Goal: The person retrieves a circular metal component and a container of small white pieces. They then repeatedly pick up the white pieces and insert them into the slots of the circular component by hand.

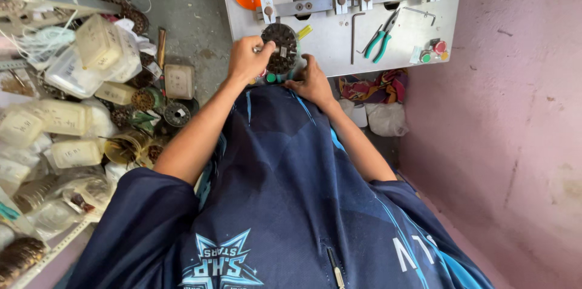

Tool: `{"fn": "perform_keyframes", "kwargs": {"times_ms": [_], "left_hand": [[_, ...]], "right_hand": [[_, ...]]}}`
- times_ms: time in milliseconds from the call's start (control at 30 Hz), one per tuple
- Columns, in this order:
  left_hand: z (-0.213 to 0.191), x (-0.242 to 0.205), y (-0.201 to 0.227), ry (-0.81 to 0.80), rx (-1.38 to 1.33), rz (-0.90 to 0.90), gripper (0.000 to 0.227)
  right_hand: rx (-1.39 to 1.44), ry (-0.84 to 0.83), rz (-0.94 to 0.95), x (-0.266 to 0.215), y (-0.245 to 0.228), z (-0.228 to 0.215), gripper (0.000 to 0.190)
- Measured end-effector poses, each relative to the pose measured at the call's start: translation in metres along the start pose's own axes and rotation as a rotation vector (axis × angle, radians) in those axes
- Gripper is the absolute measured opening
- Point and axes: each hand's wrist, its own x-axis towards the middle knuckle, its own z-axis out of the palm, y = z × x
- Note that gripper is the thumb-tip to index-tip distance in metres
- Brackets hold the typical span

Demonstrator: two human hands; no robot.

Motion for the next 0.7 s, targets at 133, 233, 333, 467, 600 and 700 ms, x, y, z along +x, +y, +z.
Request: {"fn": "perform_keyframes", "kwargs": {"times_ms": [133, 233, 333, 467, 600, 700], "left_hand": [[-0.045, -0.026, 0.024, -0.139, -0.790, -0.270, 0.028], [-0.073, -0.040, 0.051, -0.189, -1.028, -0.203, 0.022], [-0.091, -0.048, 0.071, -0.249, -1.195, -0.056, 0.026], [-0.102, -0.052, 0.084, -0.197, -1.219, 0.004, 0.023], [-0.102, -0.057, 0.081, -0.161, -1.215, 0.023, 0.021], [-0.103, -0.059, 0.079, -0.150, -1.208, 0.008, 0.021]], "right_hand": [[-0.297, 0.092, -0.311, 0.013, -0.023, 0.004, 0.095], [-0.558, 0.124, -0.668, 0.027, -0.036, 0.005, 0.084], [-0.670, 0.063, -0.731, 0.039, -0.039, 0.008, 0.074], [-0.667, 0.032, -0.690, 0.045, -0.032, 0.006, 0.060], [-0.589, 0.097, -0.706, 0.036, -0.001, -0.021, 0.055], [-0.749, 0.127, -0.727, 0.033, 0.022, -0.049, 0.050]]}}
